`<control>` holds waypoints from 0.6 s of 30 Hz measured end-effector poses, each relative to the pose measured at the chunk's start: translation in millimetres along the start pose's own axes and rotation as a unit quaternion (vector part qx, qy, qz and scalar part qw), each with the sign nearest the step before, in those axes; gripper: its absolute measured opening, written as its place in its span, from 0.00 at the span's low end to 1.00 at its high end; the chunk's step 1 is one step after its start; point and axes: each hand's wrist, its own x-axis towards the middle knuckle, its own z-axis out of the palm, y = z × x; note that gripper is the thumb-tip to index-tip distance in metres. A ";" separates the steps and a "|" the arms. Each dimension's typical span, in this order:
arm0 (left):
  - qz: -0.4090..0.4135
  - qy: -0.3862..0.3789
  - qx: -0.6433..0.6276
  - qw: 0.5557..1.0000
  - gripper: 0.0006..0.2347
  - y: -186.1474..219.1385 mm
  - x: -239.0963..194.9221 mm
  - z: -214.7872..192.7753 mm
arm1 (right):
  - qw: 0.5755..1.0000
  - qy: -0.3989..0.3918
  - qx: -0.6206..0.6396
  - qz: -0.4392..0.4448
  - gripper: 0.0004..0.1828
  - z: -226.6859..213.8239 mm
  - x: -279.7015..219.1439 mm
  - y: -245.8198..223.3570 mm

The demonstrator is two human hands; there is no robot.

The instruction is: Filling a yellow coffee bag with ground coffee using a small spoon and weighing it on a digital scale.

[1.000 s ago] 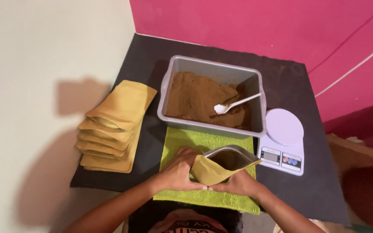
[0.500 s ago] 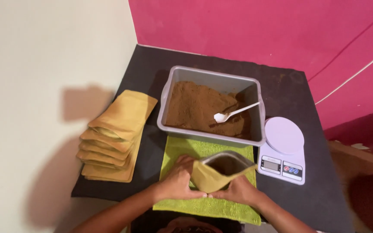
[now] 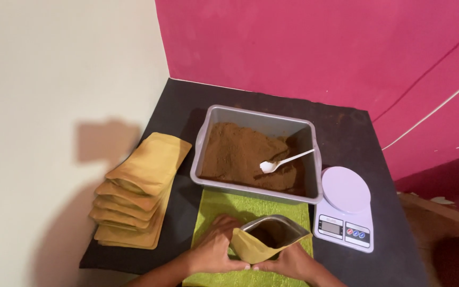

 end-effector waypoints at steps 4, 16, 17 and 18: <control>0.010 0.006 -0.004 1.000 0.27 6.7 -1.9 -6.9 | 1.000 0.018 0.026 -0.003 0.52 1.8 1.2 -4.8; 0.076 0.047 0.000 0.996 0.23 -34.7 -2.4 28.9 | 0.990 0.038 0.099 -0.093 0.55 -13.4 -1.2 -29.4; 0.075 0.049 0.000 0.996 0.23 -20.3 -4.0 18.9 | 0.992 0.020 0.104 -0.074 0.57 -13.7 -8.0 -50.3; 0.050 0.046 -0.012 0.998 0.26 -7.4 -5.1 9.1 | 0.992 0.002 0.109 -0.055 0.59 -13.9 -13.7 -70.2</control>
